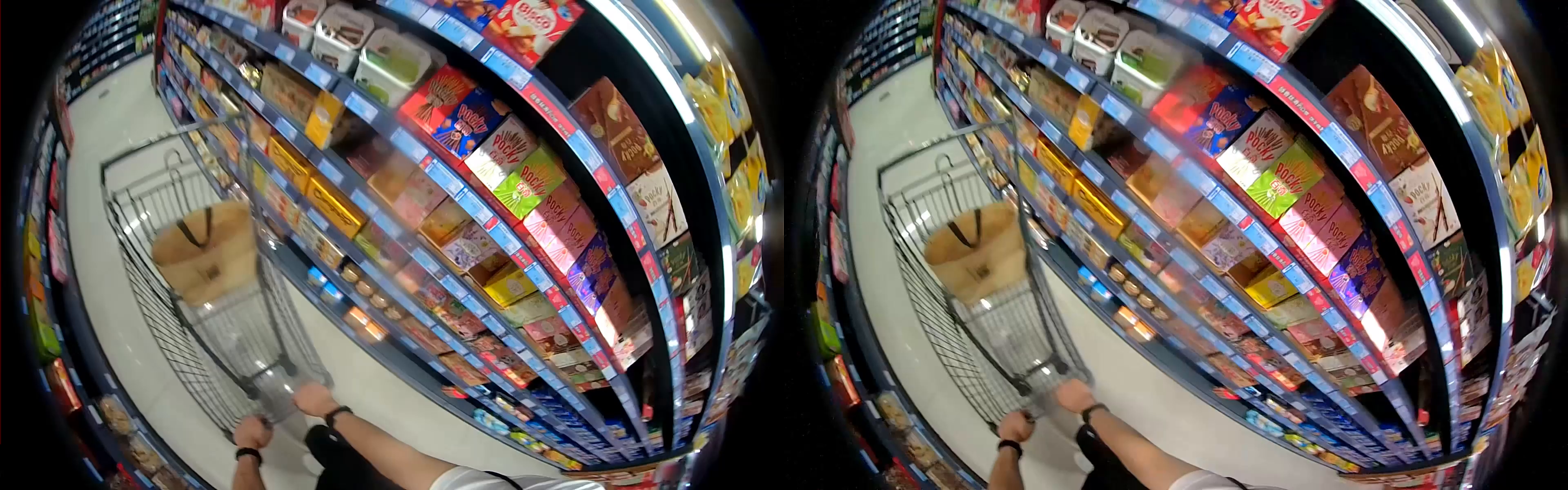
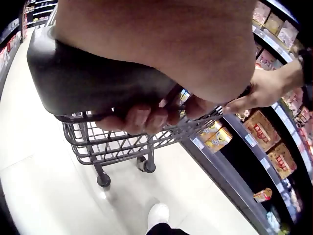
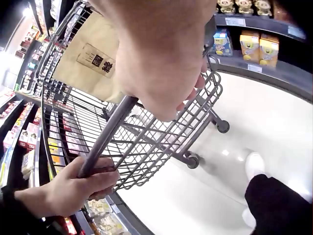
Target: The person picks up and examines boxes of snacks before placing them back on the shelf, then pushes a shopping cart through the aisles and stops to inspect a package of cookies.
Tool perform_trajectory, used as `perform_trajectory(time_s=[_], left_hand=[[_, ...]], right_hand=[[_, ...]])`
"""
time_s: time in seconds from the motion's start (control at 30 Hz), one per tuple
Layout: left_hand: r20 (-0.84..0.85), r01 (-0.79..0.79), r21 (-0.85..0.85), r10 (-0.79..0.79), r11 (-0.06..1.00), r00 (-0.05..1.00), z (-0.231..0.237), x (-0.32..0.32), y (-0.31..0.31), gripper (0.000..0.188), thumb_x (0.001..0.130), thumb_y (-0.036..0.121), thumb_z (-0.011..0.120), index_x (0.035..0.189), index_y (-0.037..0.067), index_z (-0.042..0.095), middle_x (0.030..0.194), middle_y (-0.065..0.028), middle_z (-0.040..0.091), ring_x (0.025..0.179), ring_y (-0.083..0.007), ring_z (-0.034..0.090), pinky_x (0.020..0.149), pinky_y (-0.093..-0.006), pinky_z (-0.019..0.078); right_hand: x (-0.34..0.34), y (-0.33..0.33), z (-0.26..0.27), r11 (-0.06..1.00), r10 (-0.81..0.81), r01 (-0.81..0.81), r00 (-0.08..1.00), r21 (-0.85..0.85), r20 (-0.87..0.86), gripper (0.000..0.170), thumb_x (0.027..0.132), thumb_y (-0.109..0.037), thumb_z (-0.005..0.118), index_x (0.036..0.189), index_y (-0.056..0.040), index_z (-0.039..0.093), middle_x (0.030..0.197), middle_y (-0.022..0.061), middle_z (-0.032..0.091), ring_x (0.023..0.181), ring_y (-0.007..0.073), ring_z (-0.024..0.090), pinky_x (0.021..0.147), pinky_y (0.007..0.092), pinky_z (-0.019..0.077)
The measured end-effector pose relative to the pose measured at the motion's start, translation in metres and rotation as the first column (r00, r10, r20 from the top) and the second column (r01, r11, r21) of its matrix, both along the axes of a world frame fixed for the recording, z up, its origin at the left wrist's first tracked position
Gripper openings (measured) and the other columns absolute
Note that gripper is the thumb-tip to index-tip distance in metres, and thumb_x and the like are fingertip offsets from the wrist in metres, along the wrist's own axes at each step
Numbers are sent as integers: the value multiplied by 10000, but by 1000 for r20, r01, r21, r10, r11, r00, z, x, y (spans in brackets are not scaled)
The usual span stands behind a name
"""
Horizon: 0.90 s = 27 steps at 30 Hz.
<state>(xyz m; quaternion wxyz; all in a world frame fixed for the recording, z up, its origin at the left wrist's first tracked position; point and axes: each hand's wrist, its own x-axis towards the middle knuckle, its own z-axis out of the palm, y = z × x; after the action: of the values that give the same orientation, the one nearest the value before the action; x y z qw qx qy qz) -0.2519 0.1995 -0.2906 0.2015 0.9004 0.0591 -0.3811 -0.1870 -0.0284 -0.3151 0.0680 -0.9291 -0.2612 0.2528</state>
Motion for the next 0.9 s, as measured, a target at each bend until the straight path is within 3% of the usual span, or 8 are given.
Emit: perform_trajectory(time_s=[0.07, 0.23, 0.3, 0.4, 0.5, 0.53, 0.63, 0.9], left_hand=[[-141, 28, 90, -15, 996, 990, -2, -13, -8, 365, 861, 376, 570, 1116, 164, 721, 1118, -136, 717, 1061, -349, 662, 885, -472, 550], [-250, 157, 45, -141, 987, 958, -8, -57, -24, 382, 889, 401, 568, 1164, 182, 718, 1106, -74, 726, 1023, -292, 668, 877, -444, 551], [-382, 166, 100, -116, 981, 917, 0, -69, -38, 369, 884, 405, 573, 1135, 186, 731, 1086, -98, 724, 988, -295, 678, 851, -448, 565], [-214, 189, 53, -173, 981, 961, -6, -105, -46, 371, 884, 420, 571, 1102, 172, 740, 1068, -108, 727, 947, -298, 687, 817, -454, 577], [-393, 185, 49, -151, 981, 907, 4, -122, -66, 388, 890, 428, 562, 1102, 155, 738, 1043, -111, 732, 929, -301, 691, 786, -465, 580], [-352, 193, 32, -170, 981, 921, 0, -132, -72, 397, 894, 425, 556, 1100, 138, 737, 986, -118, 737, 893, -306, 693, 761, -478, 578], [-256, 163, -4, -158, 987, 954, -2, -155, -92, 387, 895, 412, 557, 1093, 132, 733, 934, -124, 739, 852, -321, 691, 741, -471, 578], [-226, 121, 45, -108, 992, 968, 1, -195, -146, 364, 880, 397, 564, 1105, 165, 731, 862, -112, 734, 772, -307, 691, 674, -458, 575]], right_hand=[[-18, -5, -3, 1000, 2, -1, 999, 30, -48, 281, 890, -234, 525, 851, -61, 744, 885, 179, 730, 842, 368, 714, 741, 496, 561], [-68, -23, 18, 996, 85, -87, 990, -15, -110, 235, 871, -203, 533, 895, -76, 729, 892, 174, 726, 824, 369, 712, 716, 491, 557], [-87, -32, 19, 991, 135, -136, 983, 3, -124, 183, 838, -154, 607, 843, -16, 727, 894, 188, 730, 821, 332, 720, 711, 466, 569], [-111, -47, 27, 990, 143, -143, 976, 8, -163, 171, 842, -157, 617, 888, -25, 715, 887, 179, 724, 821, 331, 712, 710, 470, 565], [-132, -65, 28, 995, 95, -102, 953, -7, -287, 268, 890, -191, 551, 1070, -49, 688, 895, 167, 716, 846, 347, 700, 683, 490, 548], [-137, -72, 30, 990, 137, -143, 947, 1, -292, 298, 907, -194, 545, 1141, -52, 662, 898, 168, 706, 820, 347, 696, 668, 493, 546], [-149, -92, 28, 972, 214, -233, 942, -42, -258, 300, 905, -187, 546, 1152, -61, 662, 898, 171, 707, 811, 343, 696, 660, 490, 547], [-184, -141, 17, 977, 204, -212, 957, -17, -207, 250, 876, -179, 561, 1057, -74, 697, 835, 159, 716, 788, 346, 700, 655, 484, 548]])
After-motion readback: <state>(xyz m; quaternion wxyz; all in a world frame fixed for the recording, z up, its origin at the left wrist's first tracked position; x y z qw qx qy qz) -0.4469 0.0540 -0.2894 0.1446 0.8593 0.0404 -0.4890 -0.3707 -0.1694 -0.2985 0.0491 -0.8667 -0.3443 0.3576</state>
